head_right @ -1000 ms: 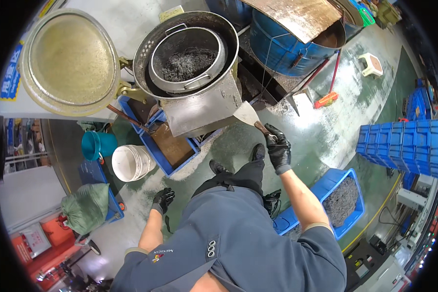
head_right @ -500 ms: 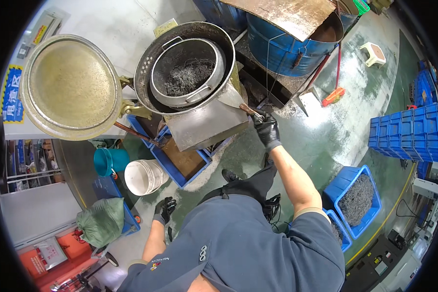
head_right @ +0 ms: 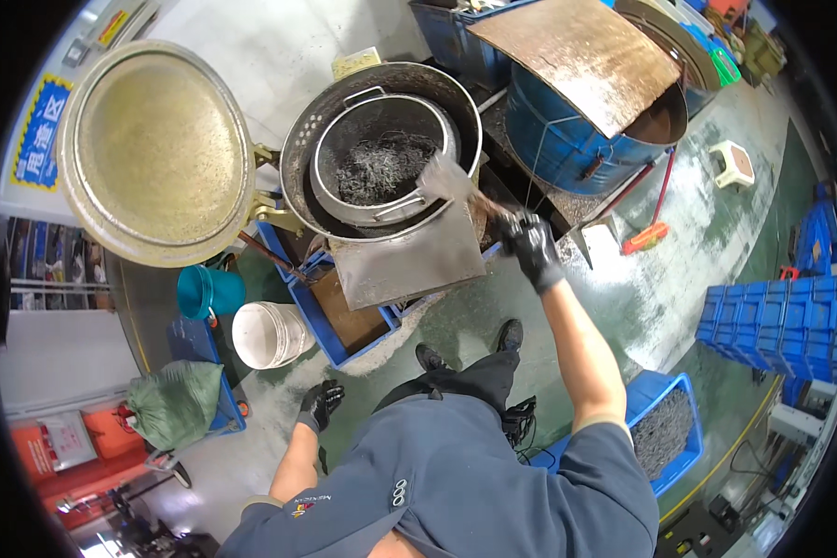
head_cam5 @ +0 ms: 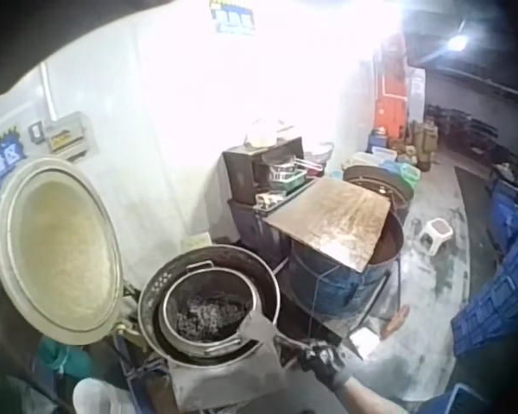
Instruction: The recorder transfers metal shavings from blue bins into a centrifuge, cleans the interior, and closes the lid on the production floor.
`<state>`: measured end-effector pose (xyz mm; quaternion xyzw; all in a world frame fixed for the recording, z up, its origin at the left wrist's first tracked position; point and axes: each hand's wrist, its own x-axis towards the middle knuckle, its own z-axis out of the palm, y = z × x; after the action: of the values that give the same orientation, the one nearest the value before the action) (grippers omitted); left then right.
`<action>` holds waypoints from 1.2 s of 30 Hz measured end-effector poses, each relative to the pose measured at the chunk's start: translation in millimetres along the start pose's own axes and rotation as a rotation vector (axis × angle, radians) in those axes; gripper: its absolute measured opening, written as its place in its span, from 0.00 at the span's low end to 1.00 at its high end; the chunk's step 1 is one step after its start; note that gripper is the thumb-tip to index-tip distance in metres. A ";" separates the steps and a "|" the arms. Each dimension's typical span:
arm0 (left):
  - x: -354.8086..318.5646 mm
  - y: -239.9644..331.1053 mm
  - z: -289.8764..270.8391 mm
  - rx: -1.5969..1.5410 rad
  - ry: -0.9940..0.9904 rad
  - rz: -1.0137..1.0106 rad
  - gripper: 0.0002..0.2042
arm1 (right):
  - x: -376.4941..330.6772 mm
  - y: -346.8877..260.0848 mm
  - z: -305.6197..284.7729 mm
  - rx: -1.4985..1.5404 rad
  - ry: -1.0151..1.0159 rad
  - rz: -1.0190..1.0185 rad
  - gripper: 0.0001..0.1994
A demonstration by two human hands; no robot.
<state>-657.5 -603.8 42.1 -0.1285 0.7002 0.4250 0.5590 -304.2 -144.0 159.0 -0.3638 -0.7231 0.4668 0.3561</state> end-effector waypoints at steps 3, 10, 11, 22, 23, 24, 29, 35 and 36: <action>9.5 22.4 20.4 0.003 -0.002 0.160 0.14 | 83.5 -32.6 27.0 -0.245 0.057 0.040 0.15; -35.3 159.8 171.0 0.636 0.458 1.255 0.13 | 229.8 8.6 96.4 -0.803 -0.292 -0.196 0.13; -38.1 178.6 204.2 0.398 0.384 1.312 0.13 | 248.8 12.3 109.9 -0.810 -0.373 -0.219 0.14; 54.9 268.7 321.9 0.762 0.735 1.381 0.23 | 368.2 93.9 224.7 -1.074 -1.175 -0.264 0.16; 60.4 262.9 321.6 0.757 0.721 1.357 0.23 | 361.4 120.0 211.4 -0.963 -1.118 -0.387 0.16; 64.8 259.4 319.7 0.754 0.720 1.326 0.22 | 354.2 107.1 216.3 -1.140 -1.177 -0.262 0.15; 56.4 265.1 326.5 0.712 0.723 1.202 0.18 | 366.7 63.3 173.6 -1.506 -1.736 -0.763 0.15; 58.8 262.6 325.3 0.667 0.818 1.222 0.14 | 410.4 87.8 219.5 -1.193 -1.305 -0.212 0.16; 61.2 262.7 327.4 0.727 0.877 1.285 0.14 | 403.9 121.2 233.1 -1.107 -1.193 -0.063 0.16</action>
<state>-630.0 -184.7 101.7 0.3277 0.8826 0.3203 -0.1051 -674.5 142.1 44.2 -0.1566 -0.9271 0.1466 -0.3073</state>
